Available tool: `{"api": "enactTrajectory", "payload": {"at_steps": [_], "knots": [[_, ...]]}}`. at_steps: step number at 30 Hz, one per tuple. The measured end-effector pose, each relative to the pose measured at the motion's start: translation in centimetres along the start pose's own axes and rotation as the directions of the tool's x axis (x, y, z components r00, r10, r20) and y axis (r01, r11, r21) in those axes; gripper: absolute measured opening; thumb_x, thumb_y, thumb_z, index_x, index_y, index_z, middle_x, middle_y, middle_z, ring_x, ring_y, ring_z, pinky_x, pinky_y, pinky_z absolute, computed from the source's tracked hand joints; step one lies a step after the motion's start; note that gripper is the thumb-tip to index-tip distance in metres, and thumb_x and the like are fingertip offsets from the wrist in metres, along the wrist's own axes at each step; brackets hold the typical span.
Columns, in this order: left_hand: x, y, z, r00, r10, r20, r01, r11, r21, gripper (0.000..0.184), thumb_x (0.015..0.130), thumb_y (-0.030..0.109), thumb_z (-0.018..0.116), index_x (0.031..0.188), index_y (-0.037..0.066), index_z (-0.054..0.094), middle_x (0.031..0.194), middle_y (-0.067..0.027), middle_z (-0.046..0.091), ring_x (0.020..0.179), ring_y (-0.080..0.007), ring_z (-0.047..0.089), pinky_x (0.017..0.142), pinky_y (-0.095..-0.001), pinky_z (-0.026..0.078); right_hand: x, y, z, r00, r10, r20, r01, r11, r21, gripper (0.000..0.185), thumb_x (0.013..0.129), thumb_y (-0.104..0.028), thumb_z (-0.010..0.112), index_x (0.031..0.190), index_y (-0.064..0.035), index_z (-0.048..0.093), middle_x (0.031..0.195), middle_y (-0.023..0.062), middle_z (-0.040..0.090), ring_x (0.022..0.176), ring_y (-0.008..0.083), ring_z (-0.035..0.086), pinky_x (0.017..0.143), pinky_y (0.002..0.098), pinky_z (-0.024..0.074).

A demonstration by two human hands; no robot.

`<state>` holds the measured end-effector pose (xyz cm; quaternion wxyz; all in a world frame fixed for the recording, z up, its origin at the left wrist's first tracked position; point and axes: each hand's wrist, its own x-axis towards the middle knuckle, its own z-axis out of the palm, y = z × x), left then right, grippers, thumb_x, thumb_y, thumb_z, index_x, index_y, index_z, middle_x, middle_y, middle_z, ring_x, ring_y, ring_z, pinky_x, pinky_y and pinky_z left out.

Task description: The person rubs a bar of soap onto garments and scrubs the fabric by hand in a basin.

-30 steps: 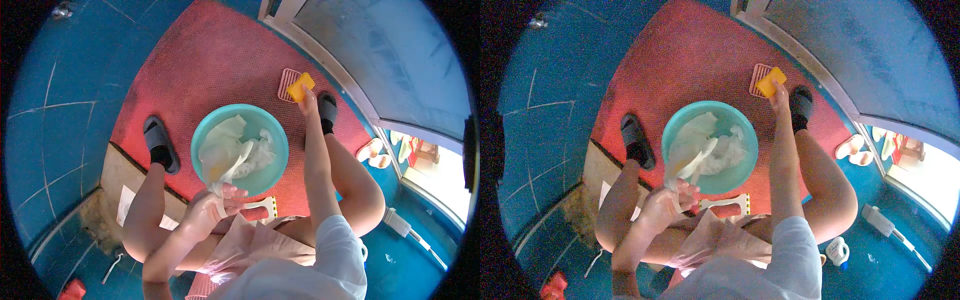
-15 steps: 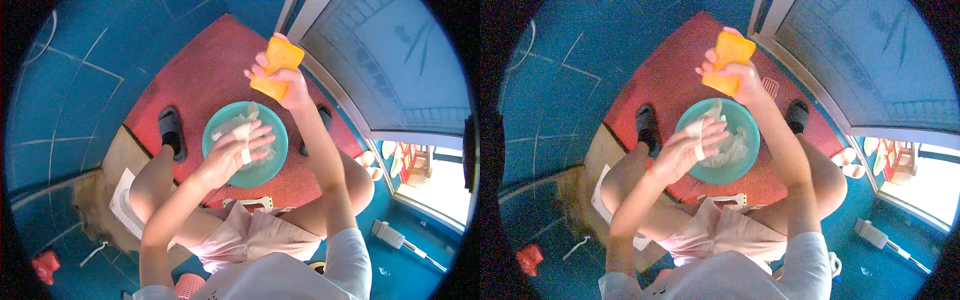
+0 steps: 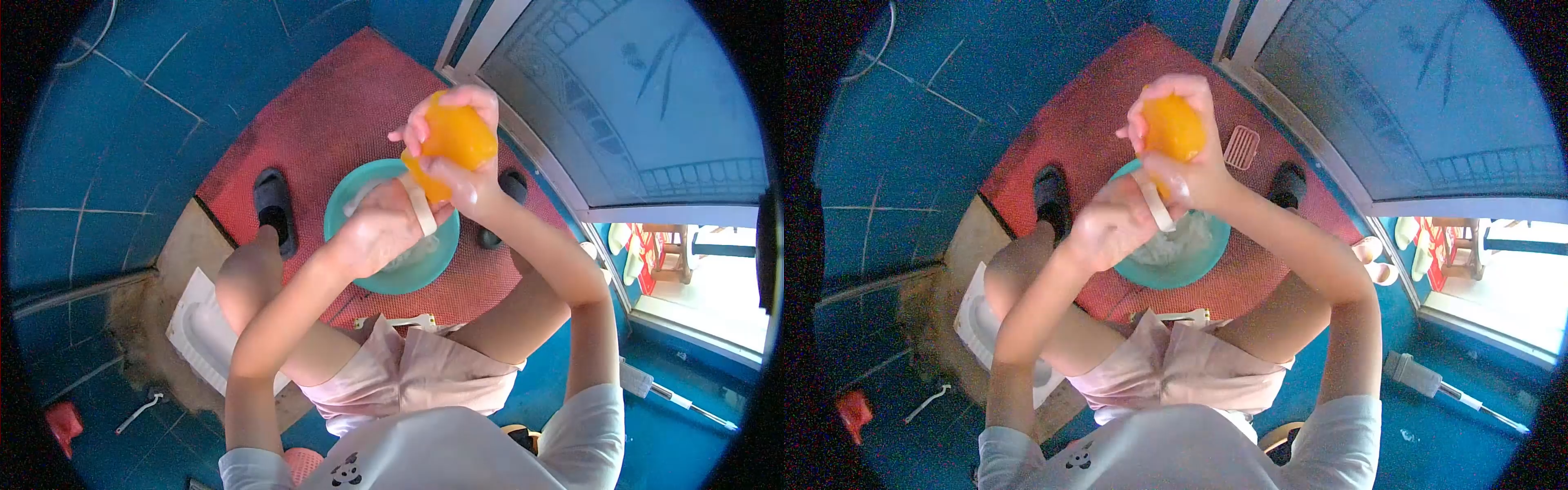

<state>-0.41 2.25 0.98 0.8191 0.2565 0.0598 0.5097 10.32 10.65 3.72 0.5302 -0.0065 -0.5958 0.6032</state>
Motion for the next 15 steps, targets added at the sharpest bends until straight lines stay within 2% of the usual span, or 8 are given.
{"api": "enactTrajectory", "payload": {"at_steps": [1, 3, 4, 6, 8, 10, 12, 15], "knots": [[0.0, 0.0, -0.2, 1.0, 0.002, -0.002, -0.002, 1.0, 0.0, 0.039, 0.081, 0.009, 0.042, 0.118, 0.0, 0.032, 0.12, -0.0113, 0.04, 0.115, -0.0213, 0.038, 0.1, -0.0357, 0.027, -0.3, 0.1, 0.1, 1.0, 0.002, 0.001, -0.002, 1.0, 0.002, 0.054, 0.059, 0.013, 0.047, 0.105, -0.011, 0.033, 0.081, 0.0067, 0.043, 0.067, 0.013, 0.045, 0.073, 0.0334, 0.0444], [0.1, 0.7, 0.5, 0.999, -0.036, -0.025, 0.026, 0.943, -0.332, 0.035, 0.085, 0.018, 0.038, 0.116, 0.003, 0.035, 0.119, -0.0088, 0.04, 0.111, -0.0204, 0.041, 0.098, -0.0369, 0.03, -0.9, 0.5, 0.3, 0.998, -0.041, 0.053, 0.043, 0.998, -0.043, 0.053, 0.059, 0.014, 0.045, 0.104, -0.0093, 0.033, 0.082, 0.0068, 0.042, 0.069, 0.0131, 0.044, 0.072, 0.0329, 0.0443], [0.2, 0.7, 0.7, 0.999, -0.034, -0.036, 0.02, 0.943, -0.331, 0.035, 0.085, 0.018, 0.038, 0.116, 0.003, 0.035, 0.119, -0.0088, 0.04, 0.111, -0.0204, 0.041, 0.098, -0.0369, 0.03, -0.9, 0.6, 0.3, 0.998, -0.037, 0.052, 0.039, 0.999, -0.033, 0.053, 0.059, 0.014, 0.045, 0.104, -0.0093, 0.033, 0.082, 0.0068, 0.042, 0.069, 0.0131, 0.044, 0.072, 0.0329, 0.0443], [0.6, 0.5, 1.0, 0.949, -0.076, -0.305, -0.067, 0.898, -0.434, 0.034, 0.086, 0.024, 0.036, 0.108, -0.001, 0.042, 0.109, -0.0139, 0.049, 0.1, -0.0267, 0.05, 0.087, -0.0409, 0.039, -0.7, 0.5, -0.1, 0.989, -0.06, 0.132, 0.074, 0.992, -0.1, 0.052, 0.058, 0.014, 0.045, 0.104, -0.0082, 0.033, 0.082, 0.0069, 0.042, 0.07, 0.0132, 0.044, 0.072, 0.0331, 0.0443], [0.4, 0.2, 0.4, 0.976, -0.06, -0.212, -0.041, 0.895, -0.443, 0.03, 0.087, 0.018, 0.039, 0.109, -0.001, 0.041, 0.111, -0.0134, 0.048, 0.098, -0.0242, 0.052, 0.086, -0.0426, 0.041, -0.1, -0.4, -0.3, 0.994, -0.056, 0.096, 0.068, 0.989, -0.128, 0.051, 0.059, 0.012, 0.045, 0.104, -0.0086, 0.033, 0.082, 0.0072, 0.042, 0.069, 0.0135, 0.044, 0.071, 0.0332, 0.0442], [0.7, -0.1, 0.9, 0.93, -0.059, -0.363, 0.048, 0.998, -0.037, 0.028, 0.085, 0.007, 0.042, 0.112, -0.001, 0.04, 0.111, -0.0124, 0.048, 0.1, -0.0216, 0.052, 0.087, -0.042, 0.042, 0.6, -1.5, -0.4, 0.999, -0.007, -0.033, 0.002, 0.991, -0.136, 0.055, 0.057, 0.01, 0.041, 0.104, -0.0138, 0.028, 0.08, 0.0097, 0.041, 0.07, 0.0171, 0.044, 0.075, 0.0395, 0.0425], [0.7, -0.4, 1.5, 0.928, -0.081, -0.363, 0.089, 0.996, 0.005, 0.032, 0.082, 0.002, 0.045, 0.113, 0.0, 0.04, 0.111, -0.0093, 0.049, 0.102, -0.018, 0.051, 0.09, -0.0369, 0.04, 0.8, -1.4, -0.2, 0.998, -0.019, -0.061, 0.011, 0.992, -0.123, 0.056, 0.056, 0.01, 0.041, 0.105, -0.0143, 0.028, 0.08, 0.01, 0.041, 0.07, 0.0176, 0.044, 0.075, 0.0396, 0.0427], [0.6, -1.8, 1.2, 0.934, -0.015, -0.357, 0.15, 0.923, 0.353, 0.035, 0.081, 0.004, 0.047, 0.115, 0.002, 0.041, 0.11, -0.0064, 0.049, 0.103, -0.0119, 0.048, 0.092, -0.0276, 0.036, 0.2, -0.6, 0.3, 0.993, -0.015, -0.115, 0.002, 0.994, -0.11, 0.056, 0.056, 0.011, 0.04, 0.104, -0.015, 0.028, 0.08, 0.0097, 0.04, 0.07, 0.0171, 0.044, 0.073, 0.0376, 0.0426]]}}
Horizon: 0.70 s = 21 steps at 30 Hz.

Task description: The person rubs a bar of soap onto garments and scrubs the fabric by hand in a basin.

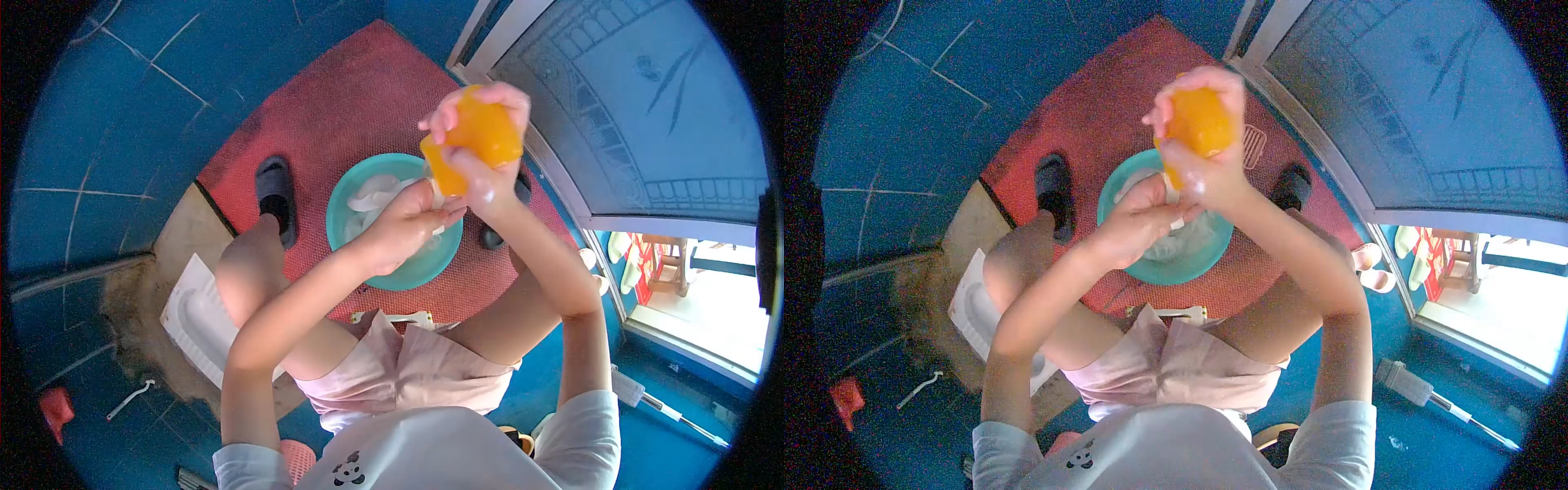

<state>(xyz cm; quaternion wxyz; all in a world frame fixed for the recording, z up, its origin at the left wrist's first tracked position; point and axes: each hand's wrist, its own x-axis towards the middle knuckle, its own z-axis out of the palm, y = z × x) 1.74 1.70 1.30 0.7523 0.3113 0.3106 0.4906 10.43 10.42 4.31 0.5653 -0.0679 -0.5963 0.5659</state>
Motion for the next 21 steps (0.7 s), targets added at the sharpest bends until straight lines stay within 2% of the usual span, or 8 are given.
{"api": "enactTrajectory", "payload": {"at_steps": [6, 9, 11, 13, 15, 17, 19, 21], "knots": [[-1.0, -0.1, 0.7, 0.987, -0.049, -0.152, 0.094, 0.947, 0.308, 0.026, 0.078, -0.002, 0.047, 0.102, 0.005, 0.043, 0.096, -0.0026, 0.05, 0.089, -0.01, 0.049, 0.078, -0.0241, 0.039, -2.7, 0.6, 0.2, 0.992, 0.026, 0.126, -0.029, 0.999, 0.026, 0.054, 0.055, 0.017, 0.041, 0.102, -0.0098, 0.033, 0.081, 0.0073, 0.041, 0.066, 0.013, 0.043, 0.062, 0.0255, 0.04], [-0.9, -0.8, 1.3, 0.999, -0.038, -0.013, 0.037, 0.999, -0.031, 0.028, 0.076, -0.005, 0.047, 0.102, 0.004, 0.042, 0.096, -0.003, 0.049, 0.089, -0.011, 0.049, 0.078, -0.0249, 0.04, -1.9, 1.0, -0.3, 0.976, 0.138, -0.167, -0.117, 0.984, 0.132, 0.054, 0.054, 0.017, 0.041, 0.101, -0.0094, 0.034, 0.08, 0.0074, 0.041, 0.066, 0.0132, 0.043, 0.059, 0.0252, 0.0385], [-1.5, 0.0, 1.1, 0.993, -0.111, -0.027, 0.113, 0.989, 0.092, 0.033, 0.075, -0.006, 0.046, 0.106, 0.003, 0.04, 0.1, -0.0038, 0.049, 0.094, -0.0118, 0.048, 0.082, -0.0261, 0.039, -2.7, 0.5, 0.1, 0.978, 0.13, -0.161, -0.111, 0.987, 0.12, 0.055, 0.054, 0.017, 0.041, 0.101, -0.0102, 0.034, 0.079, 0.007, 0.041, 0.066, 0.0133, 0.043, 0.057, 0.0246, 0.0381], [-1.5, 0.1, 0.5, 0.984, -0.166, -0.061, 0.175, 0.963, 0.207, 0.037, 0.075, -0.007, 0.045, 0.11, 0.003, 0.038, 0.104, -0.0045, 0.048, 0.099, -0.0126, 0.047, 0.087, -0.0274, 0.038, -3.5, 0.6, 0.5, 0.982, -0.06, 0.178, 0.057, 0.998, 0.024, 0.055, 0.054, 0.016, 0.042, 0.101, -0.0113, 0.034, 0.078, 0.0068, 0.042, 0.066, 0.0131, 0.044, 0.057, 0.0238, 0.0393], [-1.1, -0.7, -0.2, 0.993, -0.074, 0.089, 0.074, 0.997, -0.002, 0.043, 0.073, -0.008, 0.047, 0.114, 0.002, 0.036, 0.108, -0.005, 0.047, 0.105, -0.013, 0.045, 0.093, -0.0281, 0.035, -3.0, 1.5, 0.1, 0.988, -0.048, 0.149, 0.042, 0.998, 0.039, 0.054, 0.055, 0.015, 0.043, 0.101, -0.0117, 0.034, 0.078, 0.0071, 0.042, 0.065, 0.0135, 0.043, 0.057, 0.024, 0.0392], [-1.3, -0.8, -0.1, 0.995, -0.078, 0.062, 0.079, 0.997, -0.017, 0.045, 0.072, -0.008, 0.047, 0.115, 0.003, 0.036, 0.108, -0.0048, 0.046, 0.104, -0.0132, 0.045, 0.092, -0.028, 0.036, -2.4, 1.3, -0.3, 0.975, 0.181, -0.132, -0.159, 0.974, 0.163, 0.053, 0.055, 0.012, 0.046, 0.1, -0.0113, 0.034, 0.079, 0.0081, 0.042, 0.065, 0.0143, 0.043, 0.057, 0.026, 0.0383], [-1.4, 0.1, 0.1, 0.997, -0.07, 0.031, 0.071, 0.997, -0.035, 0.048, 0.072, -0.008, 0.048, 0.116, 0.003, 0.035, 0.109, -0.0046, 0.046, 0.103, -0.0134, 0.046, 0.091, -0.0278, 0.036, -3.0, 0.5, 0.1, 0.984, 0.162, -0.076, -0.153, 0.981, 0.123, 0.053, 0.055, 0.013, 0.045, 0.101, -0.0116, 0.033, 0.08, 0.0082, 0.041, 0.066, 0.0145, 0.043, 0.059, 0.0263, 0.0386], [-1.8, 1.2, 0.3, 0.983, -0.18, 0.044, 0.178, 0.983, 0.042, 0.057, 0.069, -0.009, 0.05, 0.121, 0.004, 0.03, 0.114, -0.006, 0.043, 0.107, -0.0157, 0.044, 0.091, -0.0301, 0.037, -3.4, 0.4, 0.3, 0.985, -0.061, 0.159, 0.047, 0.995, 0.091, 0.053, 0.056, 0.014, 0.043, 0.101, -0.0121, 0.032, 0.081, 0.0079, 0.041, 0.068, 0.0139, 0.043, 0.06, 0.025, 0.0394]]}}
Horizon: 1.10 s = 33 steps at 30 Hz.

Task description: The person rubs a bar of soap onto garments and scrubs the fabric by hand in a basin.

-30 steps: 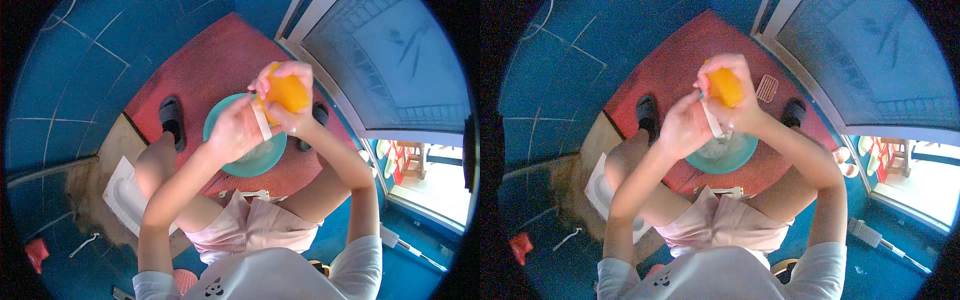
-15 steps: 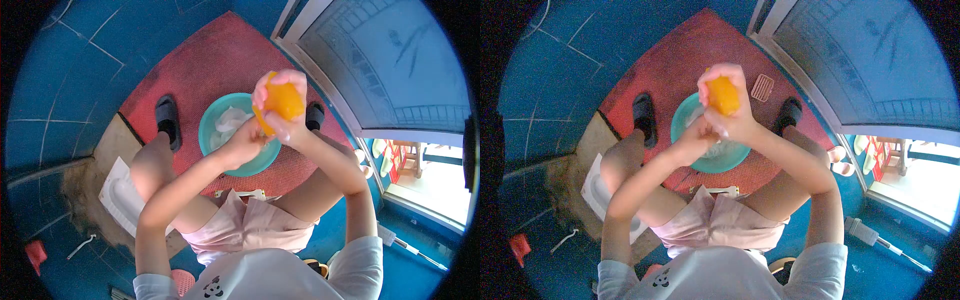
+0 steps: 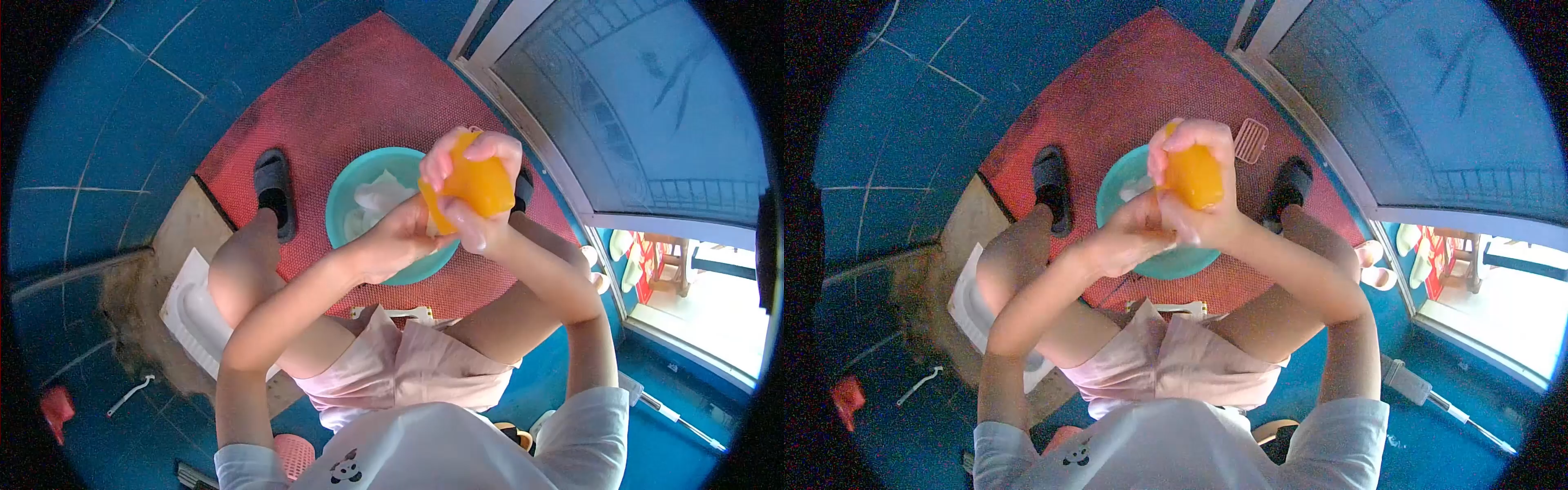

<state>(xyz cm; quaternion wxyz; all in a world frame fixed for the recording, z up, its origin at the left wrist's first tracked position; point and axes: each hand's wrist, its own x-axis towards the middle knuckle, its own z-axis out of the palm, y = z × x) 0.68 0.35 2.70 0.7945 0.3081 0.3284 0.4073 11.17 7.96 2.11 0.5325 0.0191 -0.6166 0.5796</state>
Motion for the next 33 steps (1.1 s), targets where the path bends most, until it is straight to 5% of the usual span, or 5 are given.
{"api": "enactTrajectory", "payload": {"at_steps": [4, 12, 22, 26, 33], "knots": [[0.4, -1.2, 0.1, 0.975, 0.196, 0.109, -0.156, 0.942, -0.298, 0.053, 0.076, 0.006, 0.05, 0.123, 0.004, 0.028, 0.119, -0.0072, 0.04, 0.11, -0.0188, 0.042, 0.09, -0.0345, 0.037, 0.7, -0.6, 0.3, 0.919, 0.201, -0.338, -0.152, 0.974, 0.165, 0.052, 0.056, 0.012, 0.044, 0.1, -0.0116, 0.032, 0.081, 0.0089, 0.041, 0.068, 0.0141, 0.041, 0.06, 0.0268, 0.0389], [2.1, -1.3, -1.3, 0.977, 0.141, 0.158, 0.084, 0.428, -0.9, 0.066, 0.081, 0.053, 0.036, 0.124, 0.004, 0.03, 0.122, -0.0111, 0.04, 0.115, -0.0235, 0.037, 0.098, -0.0385, 0.025, -1.0, 1.7, -0.4, 0.986, 0.096, -0.14, -0.109, 0.99, -0.088, 0.052, 0.055, 0.014, 0.044, 0.1, -0.0092, 0.033, 0.084, 0.0088, 0.04, 0.07, 0.0147, 0.04, 0.064, 0.0264, 0.0368], [2.7, -3.2, -1.9, 0.963, 0.211, 0.167, 0.091, 0.33, -0.939, 0.061, 0.085, 0.048, 0.03, 0.124, 0.001, 0.03, 0.126, -0.0169, 0.036, 0.117, -0.0282, 0.035, 0.1, -0.0398, 0.023, -1.3, 1.5, -0.4, 0.983, 0.12, -0.141, -0.138, 0.982, -0.129, 0.045, 0.058, 0.01, 0.051, 0.098, -0.0065, 0.036, 0.083, 0.0067, 0.04, 0.072, 0.0145, 0.042, 0.065, 0.0266, 0.0369], [2.5, -2.2, -2.3, 0.998, 0.056, 0.025, -0.015, 0.624, -0.781, 0.056, 0.085, 0.05, 0.03, 0.115, 0.005, 0.04, 0.117, -0.009, 0.046, 0.111, -0.023, 0.042, 0.094, -0.0368, 0.032, -2.7, 0.8, 0.5, 0.967, 0.25, 0.041, -0.248, 0.968, -0.048, 0.045, 0.063, 0.008, 0.051, 0.1, -0.0109, 0.033, 0.083, 0.0101, 0.04, 0.071, 0.0146, 0.041, 0.064, 0.0266, 0.0378], [2.5, -1.1, -2.4, 0.995, 0.096, 0.014, -0.049, 0.621, -0.782, 0.069, 0.082, 0.056, 0.027, 0.119, -0.002, 0.034, 0.123, -0.0182, 0.037, 0.117, -0.0288, 0.034, 0.099, -0.0394, 0.025, -0.2, 1.6, -0.2, 0.975, 0.044, 0.218, 0.027, 0.948, -0.316, 0.043, 0.062, 0.007, 0.05, 0.099, -0.0083, 0.035, 0.084, 0.012, 0.041, 0.073, 0.0177, 0.043, 0.064, 0.0287, 0.0395]]}}
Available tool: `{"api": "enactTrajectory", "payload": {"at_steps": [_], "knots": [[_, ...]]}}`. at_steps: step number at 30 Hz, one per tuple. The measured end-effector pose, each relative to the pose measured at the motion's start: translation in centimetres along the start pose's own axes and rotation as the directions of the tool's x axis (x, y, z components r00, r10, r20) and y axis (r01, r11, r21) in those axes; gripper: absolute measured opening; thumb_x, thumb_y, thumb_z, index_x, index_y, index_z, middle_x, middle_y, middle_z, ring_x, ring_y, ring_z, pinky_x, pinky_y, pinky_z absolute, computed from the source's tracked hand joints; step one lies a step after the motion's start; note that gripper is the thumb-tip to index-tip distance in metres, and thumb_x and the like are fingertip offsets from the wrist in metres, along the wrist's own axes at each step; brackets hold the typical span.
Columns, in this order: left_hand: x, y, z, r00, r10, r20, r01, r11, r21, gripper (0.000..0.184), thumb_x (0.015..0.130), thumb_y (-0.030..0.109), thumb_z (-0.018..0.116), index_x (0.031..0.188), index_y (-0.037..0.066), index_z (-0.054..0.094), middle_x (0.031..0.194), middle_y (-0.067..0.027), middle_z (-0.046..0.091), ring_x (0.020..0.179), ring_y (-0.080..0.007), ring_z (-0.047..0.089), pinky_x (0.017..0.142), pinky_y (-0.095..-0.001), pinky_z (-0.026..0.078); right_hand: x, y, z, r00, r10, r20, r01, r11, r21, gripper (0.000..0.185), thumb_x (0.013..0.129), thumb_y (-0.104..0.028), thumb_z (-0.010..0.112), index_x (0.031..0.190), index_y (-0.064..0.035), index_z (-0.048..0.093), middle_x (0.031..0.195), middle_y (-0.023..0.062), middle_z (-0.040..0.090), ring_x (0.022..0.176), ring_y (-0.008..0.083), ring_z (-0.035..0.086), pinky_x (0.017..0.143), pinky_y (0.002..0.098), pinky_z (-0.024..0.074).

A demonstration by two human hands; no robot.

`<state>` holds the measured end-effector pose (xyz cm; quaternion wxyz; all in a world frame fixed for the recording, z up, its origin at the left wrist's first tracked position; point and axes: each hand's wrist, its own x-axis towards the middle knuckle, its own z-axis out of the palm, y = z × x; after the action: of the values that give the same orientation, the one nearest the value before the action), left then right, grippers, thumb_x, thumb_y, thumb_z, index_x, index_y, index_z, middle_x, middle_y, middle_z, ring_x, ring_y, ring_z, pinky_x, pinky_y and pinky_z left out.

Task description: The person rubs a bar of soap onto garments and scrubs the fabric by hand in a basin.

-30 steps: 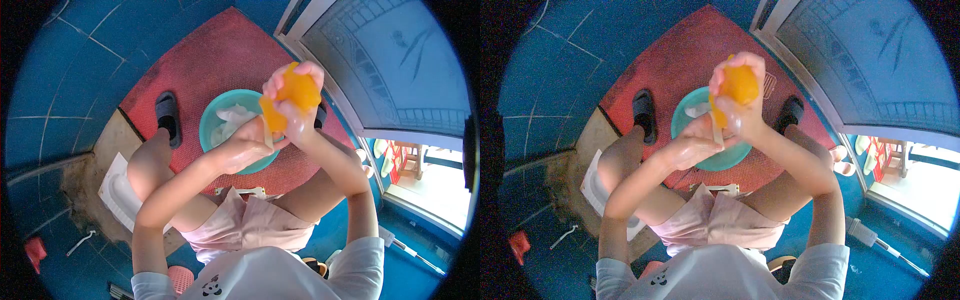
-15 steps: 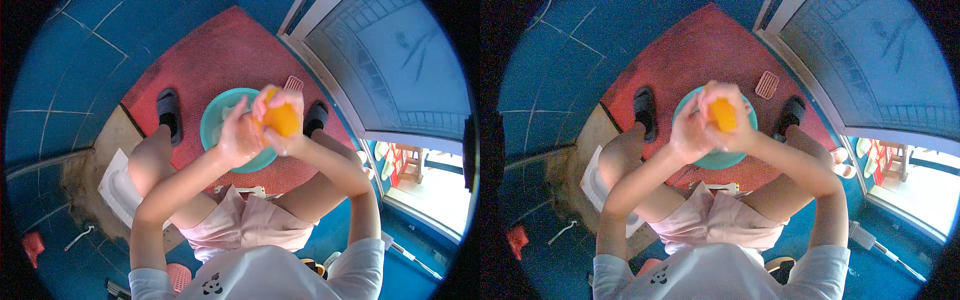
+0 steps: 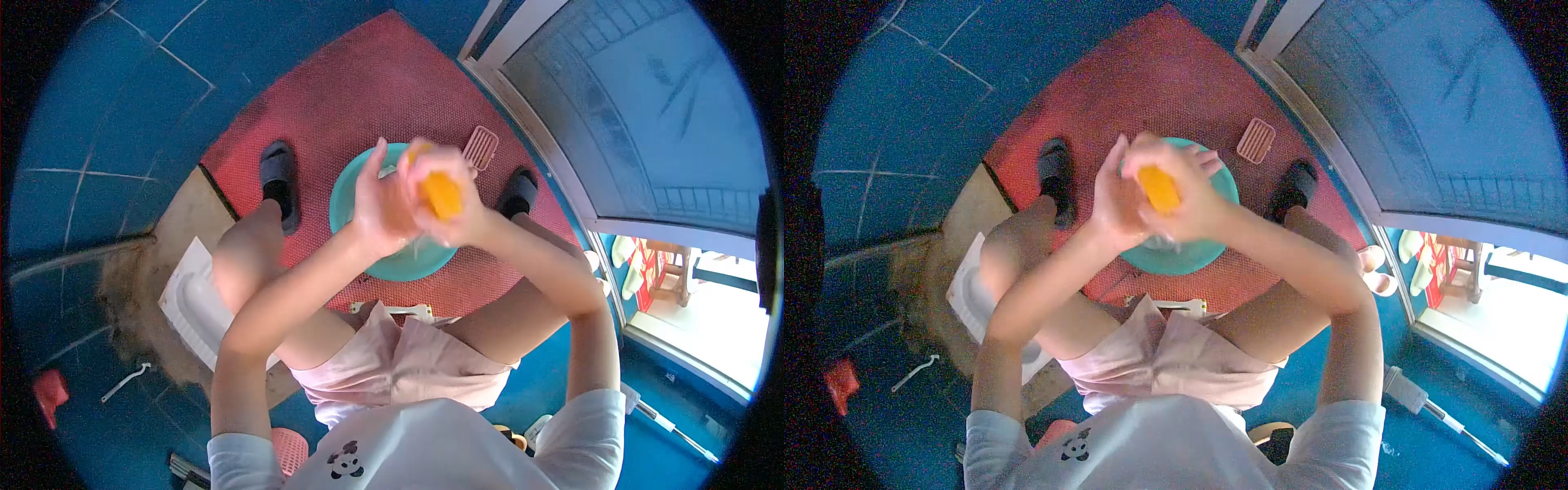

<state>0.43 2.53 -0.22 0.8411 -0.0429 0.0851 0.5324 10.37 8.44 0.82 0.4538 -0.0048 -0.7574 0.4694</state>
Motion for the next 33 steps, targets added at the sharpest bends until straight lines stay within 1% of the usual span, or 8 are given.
{"api": "enactTrajectory", "payload": {"at_steps": [9, 12, 19, 21, 25, 27, 31, 33], "knots": [[0.3, 0.0, 0.8, 1.0, 0.027, -0.003, -0.026, 0.996, 0.087, 0.065, 0.082, 0.056, 0.027, 0.114, 0.0, 0.04, 0.116, -0.0133, 0.045, 0.11, -0.0237, 0.043, 0.096, -0.037, 0.029, -1.2, -1.5, -0.8, 0.996, -0.011, 0.091, 0.036, 0.961, -0.273, 0.042, 0.062, 0.0, 0.056, 0.097, -0.0101, 0.037, 0.082, 0.0105, 0.046, 0.073, 0.0201, 0.046, 0.064, 0.0322, 0.039], [0.9, 0.9, -0.2, 0.998, 0.058, -0.034, -0.053, 0.991, 0.12, 0.054, 0.088, 0.043, 0.028, 0.116, -0.002, 0.037, 0.116, -0.0138, 0.047, 0.108, -0.0237, 0.045, 0.095, -0.0367, 0.031, -0.9, -2.8, -0.3, 0.963, 0.229, -0.141, -0.154, 0.899, 0.409, 0.042, 0.063, -0.003, 0.058, 0.098, -0.0124, 0.036, 0.078, 0.0082, 0.045, 0.067, 0.0189, 0.046, 0.064, 0.0318, 0.0396], [0.2, -1.1, 0.5, 0.996, 0.076, 0.043, -0.086, 0.755, 0.65, 0.03, 0.087, 0.007, 0.038, 0.115, -0.005, 0.039, 0.118, -0.017, 0.045, 0.108, -0.0237, 0.048, 0.088, -0.0312, 0.04, 0.8, -3.2, -4.7, 0.881, 0.289, -0.374, -0.139, 0.915, 0.379, 0.047, 0.062, 0.002, 0.048, 0.104, -0.0157, 0.034, 0.078, 0.0092, 0.041, 0.069, 0.0183, 0.044, 0.065, 0.0346, 0.0419], [-0.1, -1.5, 0.7, 0.992, 0.122, 0.0, -0.076, 0.615, 0.785, 0.026, 0.087, 0.009, 0.04, 0.109, -0.003, 0.044, 0.104, -0.0171, 0.055, 0.084, -0.0197, 0.059, 0.071, -0.027, 0.046, 1.0, -2.6, -5.1, 0.871, 0.319, -0.374, -0.184, 0.917, 0.354, 0.048, 0.063, 0.002, 0.047, 0.105, -0.0154, 0.034, 0.078, 0.009, 0.042, 0.069, 0.0183, 0.045, 0.065, 0.0342, 0.042], [-0.9, -1.1, 0.3, 0.987, -0.025, -0.158, 0.155, 0.393, 0.906, 0.027, 0.088, 0.021, 0.041, 0.084, -0.001, 0.056, 0.08, -0.0125, 0.062, 0.05, -0.0149, 0.054, 0.051, -0.0241, 0.042, 1.0, 0.8, -7.4, 0.601, 0.645, -0.471, -0.516, 0.764, 0.388, 0.048, 0.068, -0.004, 0.05, 0.113, -0.0111, 0.034, 0.084, 0.0087, 0.051, 0.08, 0.0218, 0.053, 0.069, 0.0333, 0.0447], [-1.0, -1.4, -0.8, 0.993, 0.057, -0.1, 0.072, 0.373, 0.925, 0.047, 0.089, 0.033, 0.038, 0.056, 0.003, 0.053, 0.057, -0.0078, 0.057, 0.033, -0.0134, 0.038, 0.041, -0.0269, 0.035, -0.8, 5.9, -11.0, 0.3, 0.954, -0.019, -0.526, 0.182, 0.831, 0.043, 0.07, -0.003, 0.051, 0.109, -0.0134, 0.037, 0.094, 0.0116, 0.053, 0.078, 0.0238, 0.056, 0.067, 0.0388, 0.048], [-1.8, -1.3, -0.7, 0.97, 0.169, -0.173, 0.182, -0.041, 0.982, 0.057, 0.088, 0.037, 0.036, 0.043, 0.004, 0.048, 0.056, -0.0088, 0.054, 0.038, -0.0185, 0.045, 0.043, -0.0291, 0.037, -4.2, 12.1, -13.6, 0.127, 0.978, -0.167, -0.61, 0.21, 0.764, 0.031, 0.072, -0.012, 0.058, 0.101, -0.0048, 0.047, 0.094, 0.0117, 0.055, 0.079, 0.0218, 0.055, 0.069, 0.0373, 0.0472], [-2.1, -1.0, -1.5, 0.982, 0.155, 0.107, -0.047, -0.351, 0.935, 0.048, 0.086, 0.033, 0.04, 0.051, 0.001, 0.051, 0.059, -0.0125, 0.054, 0.047, -0.0256, 0.052, 0.047, -0.0344, 0.041, -8.5, 17.6, -16.5, -0.066, 0.951, -0.302, -0.721, 0.164, 0.674, 0.032, 0.073, -0.013, 0.059, 0.101, -0.0041, 0.047, 0.091, 0.0131, 0.057, 0.082, 0.0282, 0.057, 0.066, 0.0498, 0.0473]]}}
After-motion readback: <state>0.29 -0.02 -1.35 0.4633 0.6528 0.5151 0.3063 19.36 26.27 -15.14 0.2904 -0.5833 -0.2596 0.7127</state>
